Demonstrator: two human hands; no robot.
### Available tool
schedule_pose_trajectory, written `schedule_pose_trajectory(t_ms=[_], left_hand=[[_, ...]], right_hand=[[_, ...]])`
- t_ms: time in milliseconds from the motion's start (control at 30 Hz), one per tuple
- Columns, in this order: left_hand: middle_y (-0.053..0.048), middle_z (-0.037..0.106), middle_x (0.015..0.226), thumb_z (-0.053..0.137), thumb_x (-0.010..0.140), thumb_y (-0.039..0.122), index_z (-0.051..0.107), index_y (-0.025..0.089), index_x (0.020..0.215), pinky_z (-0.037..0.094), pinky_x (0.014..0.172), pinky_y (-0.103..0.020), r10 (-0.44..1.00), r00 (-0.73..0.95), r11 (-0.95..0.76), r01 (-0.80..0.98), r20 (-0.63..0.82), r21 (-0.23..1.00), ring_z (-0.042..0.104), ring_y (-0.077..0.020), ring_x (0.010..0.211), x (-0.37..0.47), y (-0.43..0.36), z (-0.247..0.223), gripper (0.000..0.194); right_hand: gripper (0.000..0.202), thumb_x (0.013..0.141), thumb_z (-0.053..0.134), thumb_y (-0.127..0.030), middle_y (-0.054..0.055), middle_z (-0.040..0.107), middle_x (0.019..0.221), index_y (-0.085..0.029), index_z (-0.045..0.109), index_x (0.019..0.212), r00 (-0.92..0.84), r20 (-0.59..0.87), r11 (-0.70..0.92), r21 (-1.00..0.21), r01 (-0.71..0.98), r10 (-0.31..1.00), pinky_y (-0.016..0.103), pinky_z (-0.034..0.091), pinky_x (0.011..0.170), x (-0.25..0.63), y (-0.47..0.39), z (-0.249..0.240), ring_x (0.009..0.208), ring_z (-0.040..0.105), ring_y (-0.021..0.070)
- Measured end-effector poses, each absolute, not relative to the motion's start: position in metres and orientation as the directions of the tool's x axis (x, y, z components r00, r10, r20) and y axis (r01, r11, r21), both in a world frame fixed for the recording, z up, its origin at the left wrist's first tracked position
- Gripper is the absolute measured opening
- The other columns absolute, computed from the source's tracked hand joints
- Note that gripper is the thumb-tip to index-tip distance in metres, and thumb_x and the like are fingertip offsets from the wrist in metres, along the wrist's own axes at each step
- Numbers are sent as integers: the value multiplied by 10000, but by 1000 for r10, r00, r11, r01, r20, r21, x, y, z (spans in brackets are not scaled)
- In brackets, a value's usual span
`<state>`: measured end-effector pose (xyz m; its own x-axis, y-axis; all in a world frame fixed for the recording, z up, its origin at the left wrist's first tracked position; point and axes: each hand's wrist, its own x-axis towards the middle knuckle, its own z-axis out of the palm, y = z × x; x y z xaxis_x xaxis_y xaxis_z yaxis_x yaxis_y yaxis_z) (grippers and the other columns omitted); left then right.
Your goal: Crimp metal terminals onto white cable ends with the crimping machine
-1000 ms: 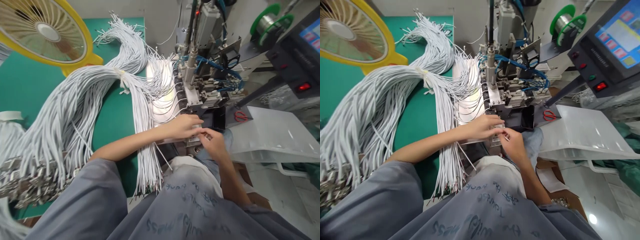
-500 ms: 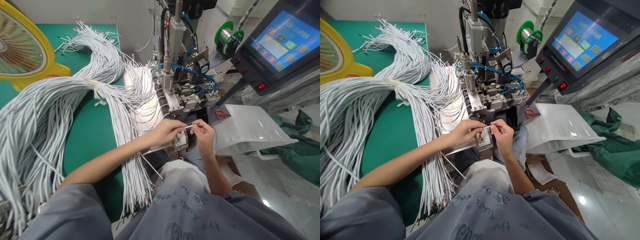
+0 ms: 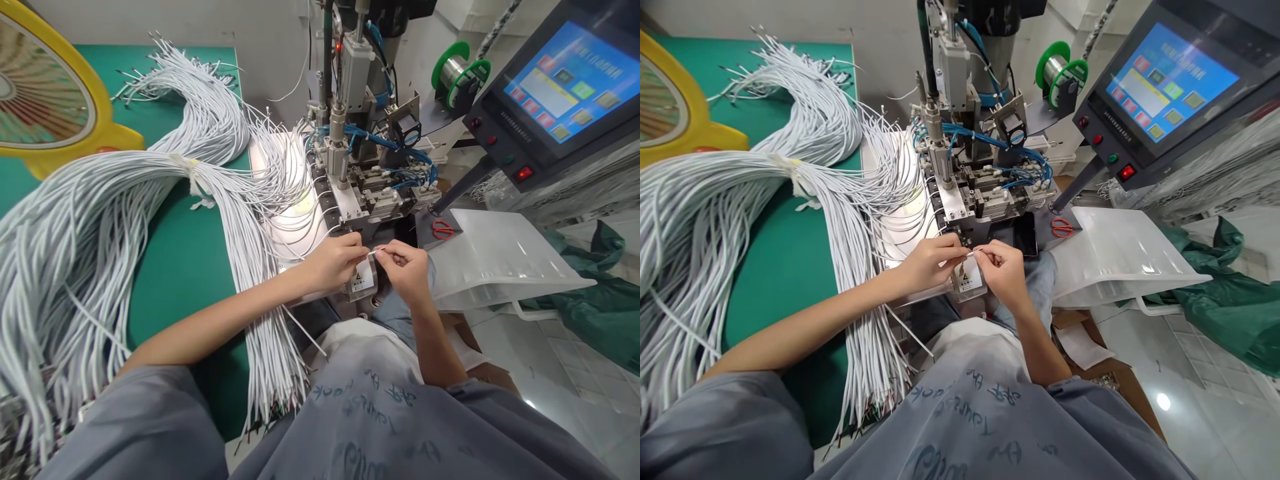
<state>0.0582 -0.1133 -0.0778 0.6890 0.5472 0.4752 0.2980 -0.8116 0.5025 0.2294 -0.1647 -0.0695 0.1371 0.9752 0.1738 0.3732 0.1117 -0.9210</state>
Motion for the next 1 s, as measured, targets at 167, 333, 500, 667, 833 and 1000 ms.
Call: schedule_pose_trajectory(t_ms=[167,333,500,667,833,1000], left_hand=[[-17,533,648,497,879,192,683,144,807,399,554,-200,634,575,-731,226,517,644,506,-93,603,63,-119,-82,205],[-5,539,614,559,862,240,677,145,771,403,548,-202,679,530,-669,160,508,726,497,-89,580,66,-119,-83,176],[-23,533,653,454,901,203,678,143,843,388,520,-202,577,609,-795,267,544,545,492,-95,579,60,-114,-81,239],[-26,561,665,480,890,200,683,148,858,414,539,-201,613,579,-764,258,538,592,523,-98,598,61,-114,-83,212],[-23,619,684,522,887,214,676,148,859,461,609,-193,651,618,-631,116,442,767,574,-96,639,60,-111,-78,170],[-53,581,734,382,912,145,650,106,953,419,562,-195,460,731,-845,187,504,501,534,-102,629,52,-100,-74,274]], right_hand=[[170,721,625,-305,-7,528,583,-166,706,667,150,161,118,-959,257,976,241,318,457,225,-160,-75,508,418,89],[169,743,613,-307,-4,524,597,-172,705,699,233,186,143,-971,190,954,254,365,517,216,-162,-80,575,467,114],[174,756,604,-289,-16,490,575,-160,689,677,120,192,149,-942,300,974,249,329,488,227,-158,-74,520,401,92],[169,745,619,-287,-45,377,504,-165,701,660,131,232,177,-924,338,964,252,338,498,228,-156,-75,496,356,88],[170,710,641,-337,-10,517,540,-193,731,711,230,199,149,-964,218,953,275,391,532,220,-155,-82,542,447,121],[186,673,642,-348,-2,564,538,-176,712,661,67,86,68,-968,243,994,267,386,510,233,-150,-73,515,450,114]])
